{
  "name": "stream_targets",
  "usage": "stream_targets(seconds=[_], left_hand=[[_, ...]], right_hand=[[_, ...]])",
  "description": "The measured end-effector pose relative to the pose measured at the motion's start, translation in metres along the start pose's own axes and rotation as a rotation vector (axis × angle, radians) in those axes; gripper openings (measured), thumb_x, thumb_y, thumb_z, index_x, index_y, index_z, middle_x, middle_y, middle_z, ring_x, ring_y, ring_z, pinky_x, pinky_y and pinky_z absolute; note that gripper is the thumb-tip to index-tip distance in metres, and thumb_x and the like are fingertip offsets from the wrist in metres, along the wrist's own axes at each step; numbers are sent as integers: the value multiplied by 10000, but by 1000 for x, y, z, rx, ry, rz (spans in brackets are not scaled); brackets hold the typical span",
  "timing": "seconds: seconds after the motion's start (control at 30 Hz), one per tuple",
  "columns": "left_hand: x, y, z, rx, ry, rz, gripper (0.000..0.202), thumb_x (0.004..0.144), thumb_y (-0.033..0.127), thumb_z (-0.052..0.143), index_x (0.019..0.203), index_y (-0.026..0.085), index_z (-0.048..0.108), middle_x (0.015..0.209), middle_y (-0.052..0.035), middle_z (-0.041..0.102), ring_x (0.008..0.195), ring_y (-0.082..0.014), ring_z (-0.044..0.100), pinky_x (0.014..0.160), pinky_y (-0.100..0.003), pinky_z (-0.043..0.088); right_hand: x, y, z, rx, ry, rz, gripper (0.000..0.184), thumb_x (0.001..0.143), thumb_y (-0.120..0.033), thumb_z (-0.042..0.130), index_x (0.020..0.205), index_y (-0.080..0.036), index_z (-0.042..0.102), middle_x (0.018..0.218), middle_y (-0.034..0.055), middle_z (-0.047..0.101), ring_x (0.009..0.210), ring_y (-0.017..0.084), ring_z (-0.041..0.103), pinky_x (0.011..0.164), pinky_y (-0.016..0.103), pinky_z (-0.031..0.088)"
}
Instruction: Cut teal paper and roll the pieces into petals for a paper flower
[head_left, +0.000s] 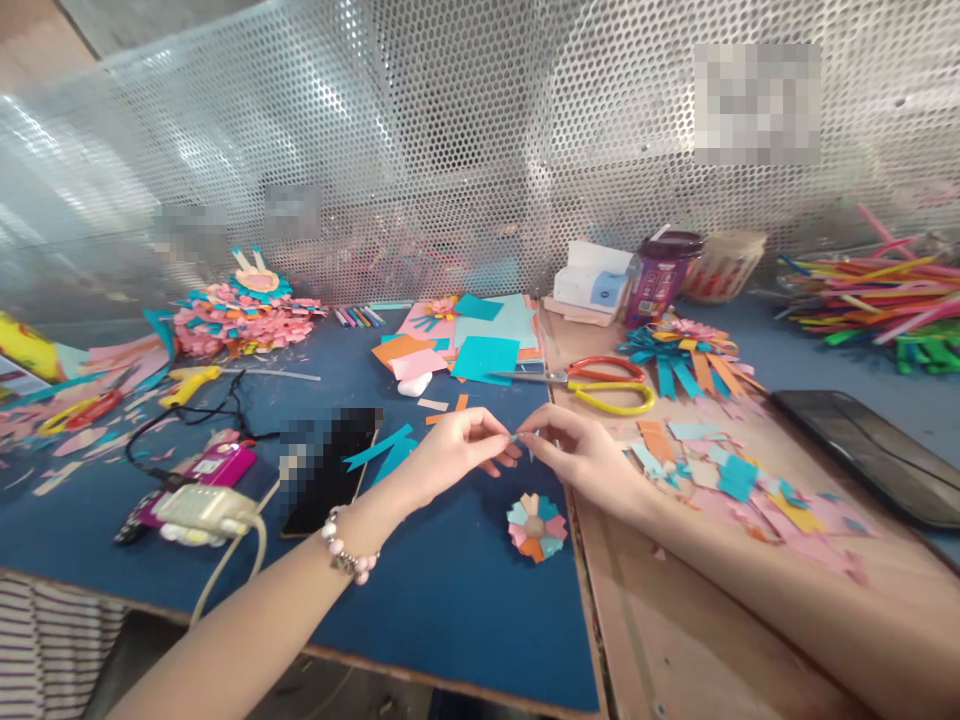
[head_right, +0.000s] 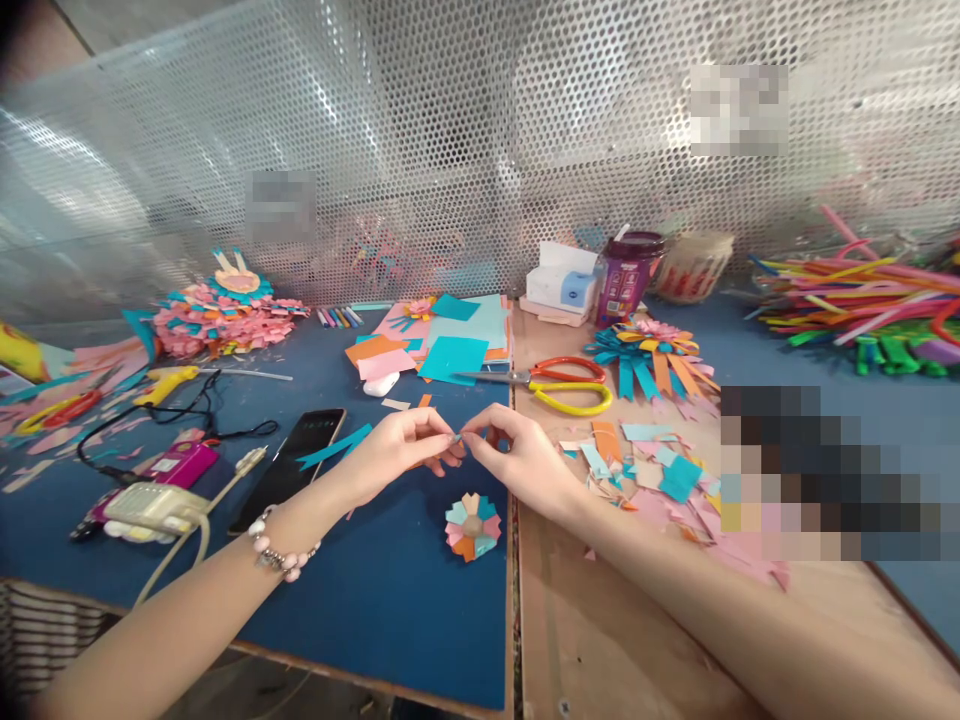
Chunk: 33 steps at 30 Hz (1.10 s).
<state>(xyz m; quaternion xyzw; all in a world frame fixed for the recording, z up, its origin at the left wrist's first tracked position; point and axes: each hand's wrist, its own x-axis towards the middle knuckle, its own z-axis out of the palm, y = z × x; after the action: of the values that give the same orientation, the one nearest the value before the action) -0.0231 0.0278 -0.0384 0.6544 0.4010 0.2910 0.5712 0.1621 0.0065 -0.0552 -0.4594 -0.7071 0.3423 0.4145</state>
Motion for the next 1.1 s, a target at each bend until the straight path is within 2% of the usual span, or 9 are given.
stream_targets(seconds=[0.13,0.23,0.4,0.6,0.83,1.0,1.1], left_hand=[[-1,0,2,108,41,58,152,814,299,565,814,147,565,797,-43,649,756,-165,652,653,-285,507],[-2,-1,3,203,85,114,141,821,301,547,801,162,565,781,-28,639,761,-170,651,661,-282,507],[-4,-3,5,331,112,194,116,828,261,523,803,165,582,814,-37,660,768,-166,641,722,-287,501],[-4,-5,7,443,159,253,117,830,248,504,793,170,584,791,-30,659,711,-149,609,656,-253,477],[-6,-4,8,556,200,319,91,817,213,500,762,177,564,708,-3,619,614,-117,545,596,-222,434],[-7,-5,9,586,197,336,83,826,214,488,800,184,561,732,-14,633,628,-122,564,606,-223,445],[-6,-6,11,603,203,326,85,826,223,496,853,187,568,748,-21,639,647,-129,585,621,-229,456]], right_hand=[[-1,1,3,137,-35,172,190,828,-356,531,848,-192,625,678,-16,573,469,73,429,398,205,318],[-1,1,3,223,-51,275,227,816,-403,547,842,-191,622,568,-45,482,393,55,372,338,189,250],[-1,-2,3,290,-41,317,231,795,-418,573,829,-193,613,538,-65,412,373,44,352,324,178,233],[-2,2,6,349,-57,361,267,768,-446,592,830,-188,611,488,-86,321,358,46,311,314,178,199],[-3,0,6,390,-59,368,229,776,-432,604,812,-206,606,488,-91,315,361,40,295,322,176,198],[-3,-3,6,430,-34,373,232,742,-415,642,775,-190,595,527,-83,356,368,28,290,322,175,194],[-3,-3,8,470,-21,389,224,732,-394,651,746,-184,573,519,-88,330,374,27,274,324,173,188]])
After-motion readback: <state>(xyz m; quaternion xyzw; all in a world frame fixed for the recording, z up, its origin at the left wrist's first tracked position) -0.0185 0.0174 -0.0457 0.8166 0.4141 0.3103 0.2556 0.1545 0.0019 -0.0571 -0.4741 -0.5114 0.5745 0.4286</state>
